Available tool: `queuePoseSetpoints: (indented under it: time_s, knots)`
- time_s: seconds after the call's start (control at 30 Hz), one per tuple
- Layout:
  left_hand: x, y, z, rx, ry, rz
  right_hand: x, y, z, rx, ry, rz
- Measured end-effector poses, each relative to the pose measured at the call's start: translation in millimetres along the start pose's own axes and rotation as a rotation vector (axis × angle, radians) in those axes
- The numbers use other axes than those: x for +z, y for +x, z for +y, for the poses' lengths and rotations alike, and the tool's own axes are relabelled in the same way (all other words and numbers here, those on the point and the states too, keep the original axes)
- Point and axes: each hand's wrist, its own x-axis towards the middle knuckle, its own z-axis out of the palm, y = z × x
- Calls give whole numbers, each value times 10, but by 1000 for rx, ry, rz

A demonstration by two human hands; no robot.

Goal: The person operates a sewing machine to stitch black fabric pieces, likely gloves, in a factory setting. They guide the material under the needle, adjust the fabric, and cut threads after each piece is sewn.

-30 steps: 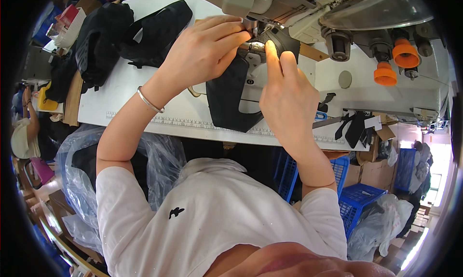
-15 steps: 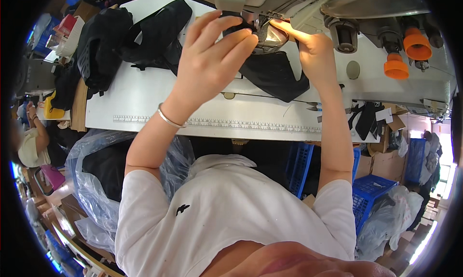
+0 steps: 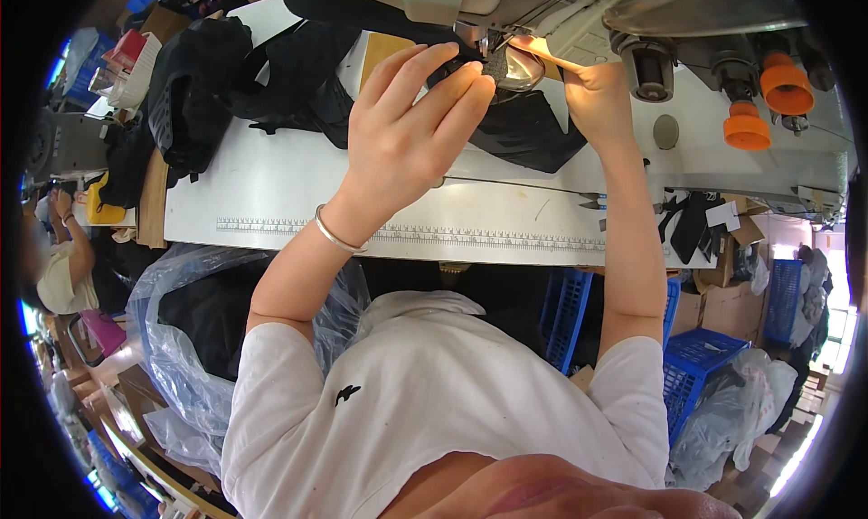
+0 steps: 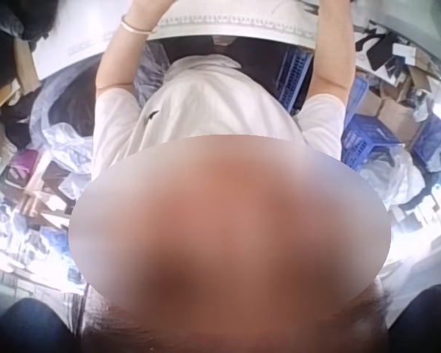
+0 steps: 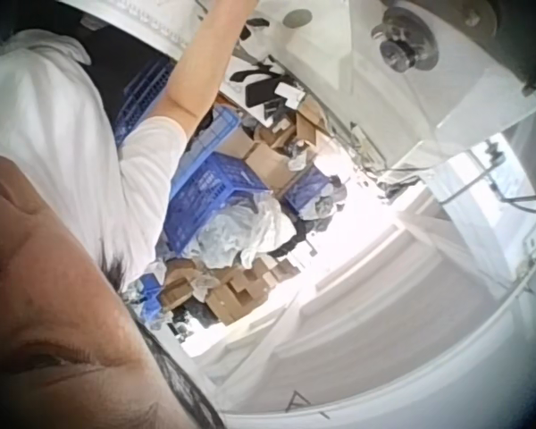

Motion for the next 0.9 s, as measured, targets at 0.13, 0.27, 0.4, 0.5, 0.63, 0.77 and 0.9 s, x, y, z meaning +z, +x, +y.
queuePoseSetpoints:
  time_s: [0.13, 0.27, 0.4, 0.5, 0.63, 0.77, 0.9]
  knots:
    - [44, -47, -31, 9, 0, 29, 3, 10, -2, -5, 1, 2]
    - [81, -64, -33, 39, 10, 61, 41, 21, 77, -58, 59, 38]
    - [67, -54, 10, 37, 28, 52, 60, 24, 97, 15, 83, 33]
    - [102, -37, 5, 74, 59, 90, 100, 5, 197, 88, -5, 19]
    - [116, -32, 21, 71, 63, 87, 143, -5, 348, 144, -13, -2]
    - [84, -23, 42, 42, 52, 44, 191, 10, 382, 150, 5, 34]
    - [69, -23, 58, 35, 54, 18, 185, 18, 402, 88, -44, 30]
